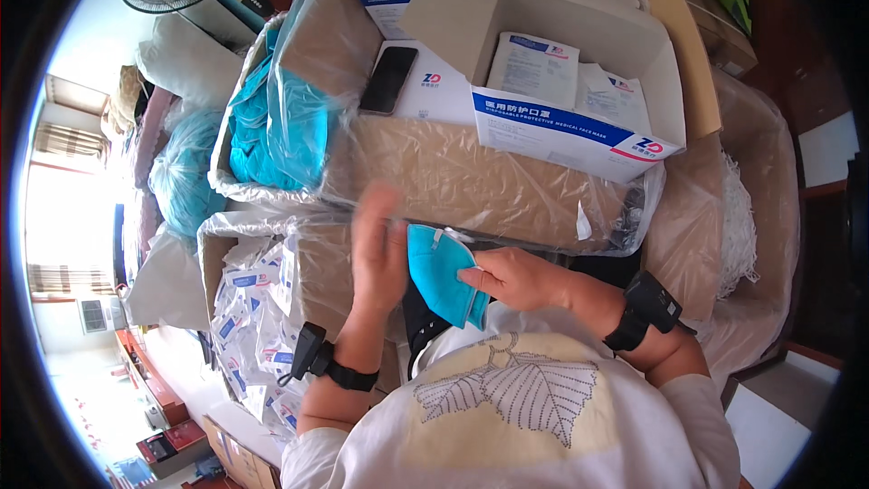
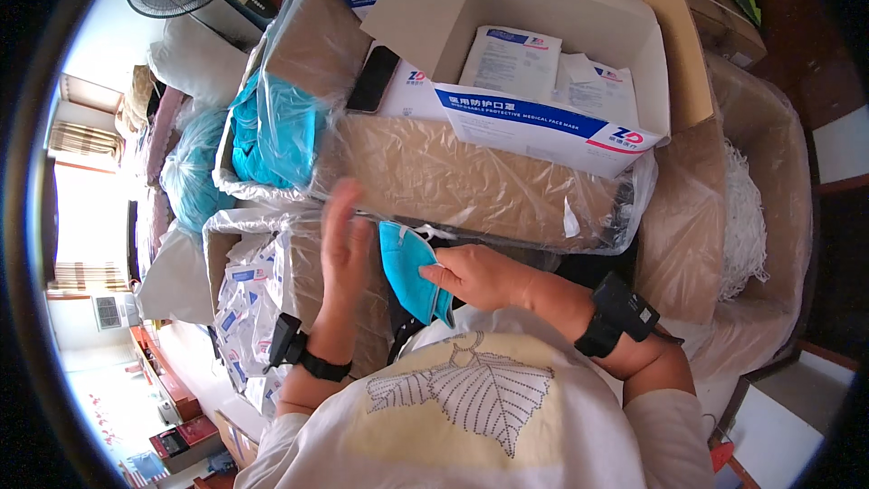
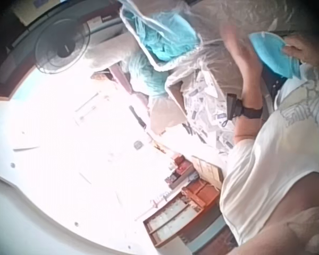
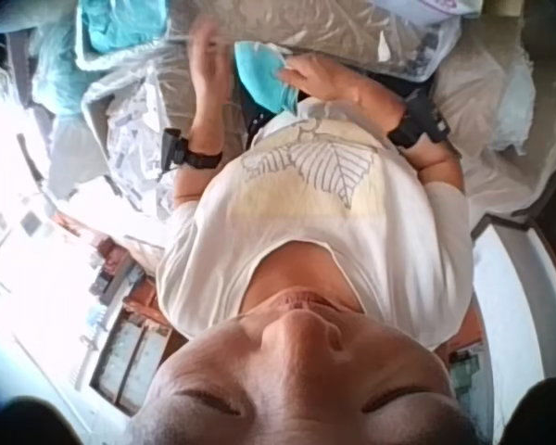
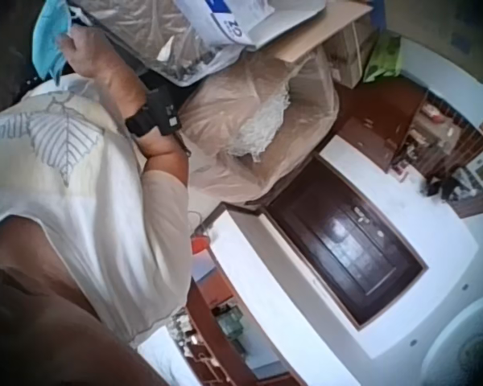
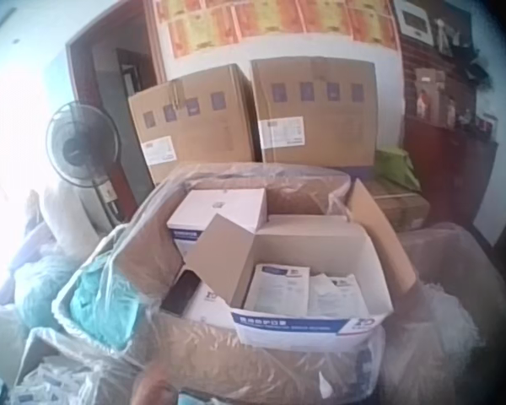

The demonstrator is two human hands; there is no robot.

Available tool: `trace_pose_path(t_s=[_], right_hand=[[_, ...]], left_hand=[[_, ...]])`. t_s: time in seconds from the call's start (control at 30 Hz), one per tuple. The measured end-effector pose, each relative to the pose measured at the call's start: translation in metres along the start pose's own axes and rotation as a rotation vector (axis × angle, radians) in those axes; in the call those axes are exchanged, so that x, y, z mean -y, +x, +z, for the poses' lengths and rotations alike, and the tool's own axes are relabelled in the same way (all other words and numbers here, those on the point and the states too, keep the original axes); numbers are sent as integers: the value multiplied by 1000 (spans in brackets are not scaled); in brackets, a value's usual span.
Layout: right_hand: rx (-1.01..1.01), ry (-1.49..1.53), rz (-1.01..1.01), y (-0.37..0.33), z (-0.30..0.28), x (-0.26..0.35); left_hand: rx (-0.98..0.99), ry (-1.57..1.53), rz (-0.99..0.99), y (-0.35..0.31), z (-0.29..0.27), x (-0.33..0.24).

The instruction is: The recorder is unpacking medical masks from one box and organizing them into smaller boxes or bags.

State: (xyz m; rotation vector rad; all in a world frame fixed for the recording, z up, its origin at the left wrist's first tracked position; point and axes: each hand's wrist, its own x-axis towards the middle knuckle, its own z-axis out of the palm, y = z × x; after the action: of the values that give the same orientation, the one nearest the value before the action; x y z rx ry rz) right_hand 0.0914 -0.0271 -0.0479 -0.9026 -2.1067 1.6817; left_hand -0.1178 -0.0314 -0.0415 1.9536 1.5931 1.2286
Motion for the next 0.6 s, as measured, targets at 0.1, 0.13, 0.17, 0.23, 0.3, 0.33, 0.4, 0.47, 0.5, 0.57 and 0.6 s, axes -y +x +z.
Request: trace_pose_path(t_s=[0.1, 0.13, 0.17, 0.23, 0.3, 0.33, 0.4, 0.47, 0.5, 0.57, 0.6], right_hand=[[76, 192, -46, -1, 0, 5], [148, 275, 48, -2, 0, 7], [219, 357, 143, -4, 0, 9], [233, 425, 197, -10, 1, 7], [139, 392, 98, -17, 4, 6], [116, 299, 75, -20, 5, 2], [70, 112, 27, -26, 6, -7], [4, -103, 61, -35, 7, -4], [-30, -212, 75, -38, 8, -2], [-81, -320, 97, -38, 17, -2], [-104, -377, 111, -34, 21, -3]], left_hand=[[639, -83, 50, 9, 4, -25], [797, -190, -131, 5, 9, -23], [820, -159, -169, 1, 9, -24], [882, -107, -235, -6, 13, -25], [829, -42, -236, -5, 13, -31], [801, -7, -238, -4, 13, -33], [738, 27, -150, -8, 16, -32], [676, 71, -98, -13, 19, -29], [646, 100, -87, -16, 21, -29], [586, 184, -73, -22, 27, -23], [554, 235, -74, -26, 33, -14]])
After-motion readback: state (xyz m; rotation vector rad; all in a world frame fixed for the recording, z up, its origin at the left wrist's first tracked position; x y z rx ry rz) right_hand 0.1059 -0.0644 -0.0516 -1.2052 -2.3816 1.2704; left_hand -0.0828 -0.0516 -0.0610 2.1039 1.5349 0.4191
